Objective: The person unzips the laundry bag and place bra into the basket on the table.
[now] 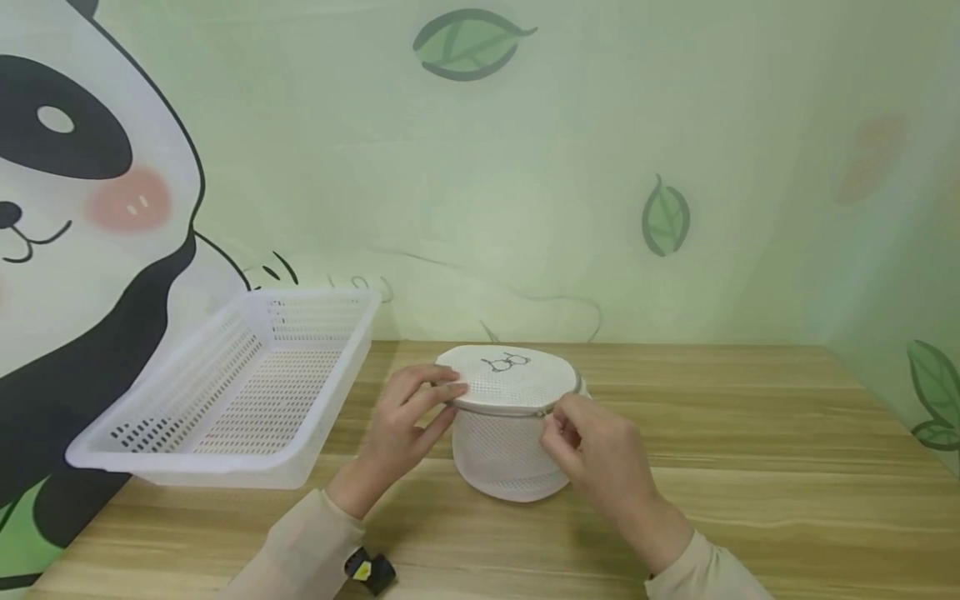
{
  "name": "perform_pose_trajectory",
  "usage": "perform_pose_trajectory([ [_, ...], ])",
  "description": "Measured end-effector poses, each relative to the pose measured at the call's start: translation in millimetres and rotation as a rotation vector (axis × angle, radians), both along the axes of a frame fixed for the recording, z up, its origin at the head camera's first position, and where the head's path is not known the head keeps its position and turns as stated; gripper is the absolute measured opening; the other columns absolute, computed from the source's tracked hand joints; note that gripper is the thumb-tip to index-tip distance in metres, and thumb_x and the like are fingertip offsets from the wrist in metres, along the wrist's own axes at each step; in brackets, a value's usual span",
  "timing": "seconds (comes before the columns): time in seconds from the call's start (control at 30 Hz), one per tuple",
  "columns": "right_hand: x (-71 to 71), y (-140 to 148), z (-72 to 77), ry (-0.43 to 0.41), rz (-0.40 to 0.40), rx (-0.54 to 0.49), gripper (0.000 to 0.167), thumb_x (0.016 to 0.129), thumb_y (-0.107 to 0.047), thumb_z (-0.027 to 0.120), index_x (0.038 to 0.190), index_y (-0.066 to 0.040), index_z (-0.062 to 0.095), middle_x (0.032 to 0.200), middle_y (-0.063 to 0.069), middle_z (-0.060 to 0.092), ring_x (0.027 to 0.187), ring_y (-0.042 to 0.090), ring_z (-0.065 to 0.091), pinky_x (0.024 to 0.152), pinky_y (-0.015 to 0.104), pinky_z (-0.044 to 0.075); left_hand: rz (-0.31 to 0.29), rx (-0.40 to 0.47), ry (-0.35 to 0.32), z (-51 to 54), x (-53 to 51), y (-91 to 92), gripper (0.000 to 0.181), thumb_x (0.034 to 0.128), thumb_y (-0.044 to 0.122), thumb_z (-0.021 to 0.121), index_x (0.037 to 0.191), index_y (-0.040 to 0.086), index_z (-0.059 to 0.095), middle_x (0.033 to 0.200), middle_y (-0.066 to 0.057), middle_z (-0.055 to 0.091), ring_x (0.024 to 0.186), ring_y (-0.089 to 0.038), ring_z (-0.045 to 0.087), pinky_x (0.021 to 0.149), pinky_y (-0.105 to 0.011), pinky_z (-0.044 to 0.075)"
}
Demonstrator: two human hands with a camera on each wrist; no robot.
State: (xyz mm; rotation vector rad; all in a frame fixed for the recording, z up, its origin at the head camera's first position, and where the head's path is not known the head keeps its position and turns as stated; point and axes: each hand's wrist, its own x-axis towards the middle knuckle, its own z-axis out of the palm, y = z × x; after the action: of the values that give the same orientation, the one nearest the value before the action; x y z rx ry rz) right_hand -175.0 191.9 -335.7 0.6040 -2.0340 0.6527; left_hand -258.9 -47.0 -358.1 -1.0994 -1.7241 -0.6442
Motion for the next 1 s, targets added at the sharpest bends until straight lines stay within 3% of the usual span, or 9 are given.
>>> perform_pose_trajectory([
  [0.7,-0.3,3.9,2.8,-0.013,-0.006,-0.022,0.02,0.07,0.004,0.062,0.065,-0.013,0.053,0.057,-0.012,0.047,0.055,-0.007,0.041,0.049,0.008,0.04,0.012,0.029,-0.005,-2.6,-5.8,-3.4,0.023,0.0772,0.009,0.073,0.1,0.01,0.071,0.101,-0.009,0.066,0.095,-0.024,0.063,0.084,-0.039,0.051],
  [1.0,-0.1,1.2,0.4,-0.037,0.013,-0.041,0.019,0.07,0.004,0.062,0.067,-0.014,0.055,0.058,-0.013,0.049,0.057,-0.007,0.042,0.05,0.008,0.041,0.061,0.009,-0.022,-1.4,-5.4,-5.4,0.026,0.0762,0.01,0.075,0.102,0.011,0.071,0.104,-0.008,0.066,0.098,-0.025,0.063,0.086,-0.04,0.051],
])
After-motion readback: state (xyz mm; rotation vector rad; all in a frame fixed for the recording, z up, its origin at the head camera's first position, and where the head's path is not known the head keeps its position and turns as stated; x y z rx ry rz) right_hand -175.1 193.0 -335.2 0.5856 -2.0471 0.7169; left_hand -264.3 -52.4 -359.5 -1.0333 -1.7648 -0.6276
